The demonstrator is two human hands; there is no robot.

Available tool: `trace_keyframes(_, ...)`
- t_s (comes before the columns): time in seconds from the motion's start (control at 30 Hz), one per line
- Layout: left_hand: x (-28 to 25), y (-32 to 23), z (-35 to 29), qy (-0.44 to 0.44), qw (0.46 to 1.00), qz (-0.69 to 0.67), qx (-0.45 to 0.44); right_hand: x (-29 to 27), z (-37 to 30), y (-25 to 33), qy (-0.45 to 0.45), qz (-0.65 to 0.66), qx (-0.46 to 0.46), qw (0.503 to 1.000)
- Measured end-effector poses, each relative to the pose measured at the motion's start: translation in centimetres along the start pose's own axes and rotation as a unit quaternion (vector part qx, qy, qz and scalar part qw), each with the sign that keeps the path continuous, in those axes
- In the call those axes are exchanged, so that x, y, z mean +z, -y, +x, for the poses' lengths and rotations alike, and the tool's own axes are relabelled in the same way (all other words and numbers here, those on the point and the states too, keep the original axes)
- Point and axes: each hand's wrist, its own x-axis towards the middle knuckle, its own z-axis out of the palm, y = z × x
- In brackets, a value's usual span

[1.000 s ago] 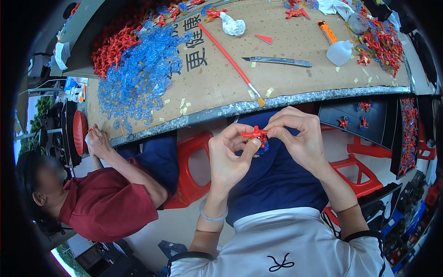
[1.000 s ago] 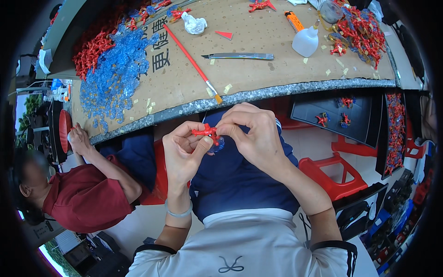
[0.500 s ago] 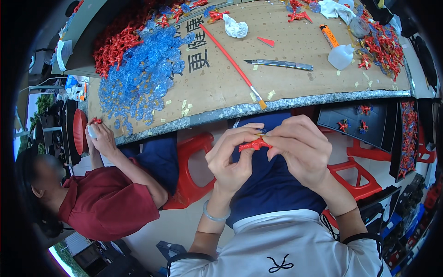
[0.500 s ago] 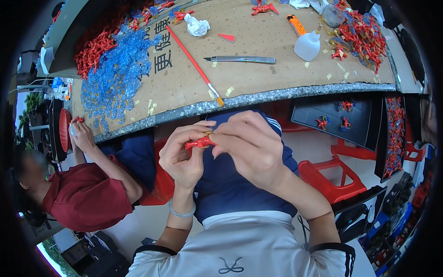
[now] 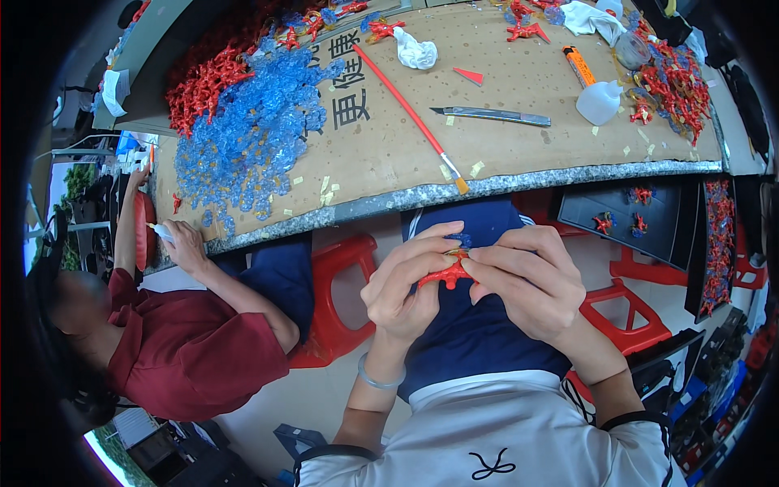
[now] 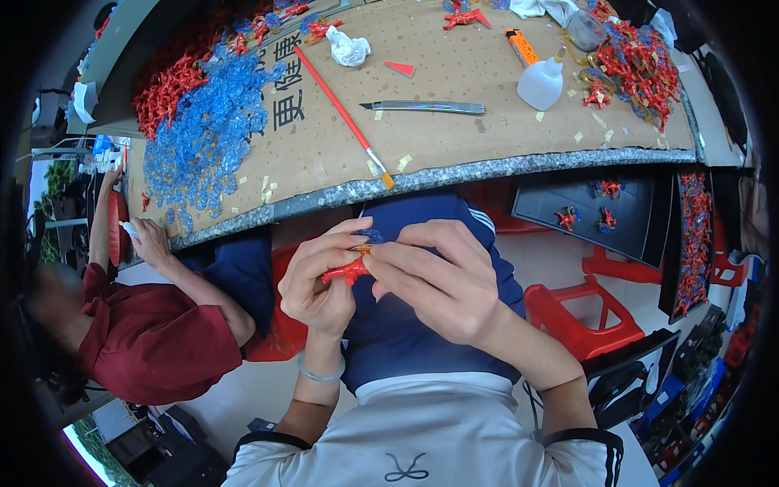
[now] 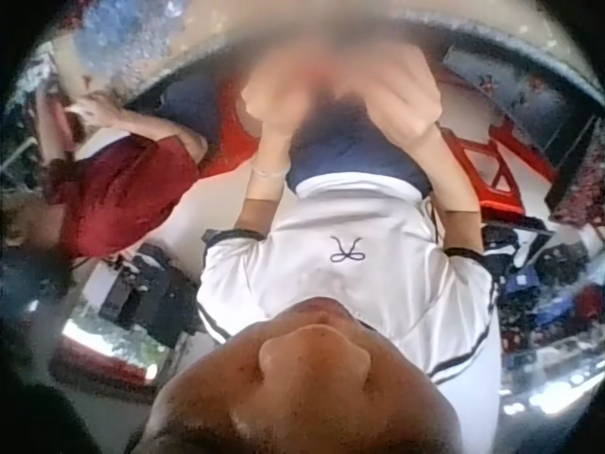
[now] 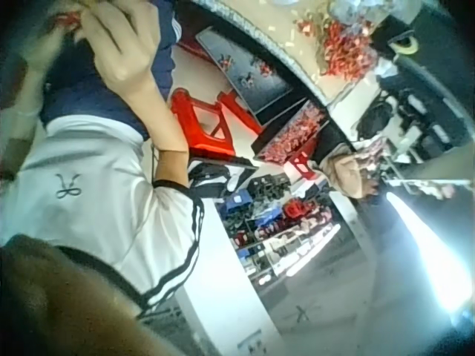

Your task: Assemble small plastic toy figures and glue components together.

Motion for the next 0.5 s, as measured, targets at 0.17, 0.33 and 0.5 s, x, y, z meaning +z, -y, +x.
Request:
trace_keyframes(0.17,0.28,0.02,-0.25,-0.011,1.000,-0.010,0.010,-0.09,-0.18,0.04,0.004,-0.001,-0.001,1.000)
trace_keyframes(0.33,0.08,0.07,-0.30,0.004,1.000,-0.010,0.007,-0.08,-0.08,0.04,0.002,0.006,0.008,1.000)
trace_keyframes(0.5,0.23,0.03,-0.73,0.005,0.996,-0.059,-0.069,0.16,0.07,-0.27,0.000,0.042,0.046,0.998)
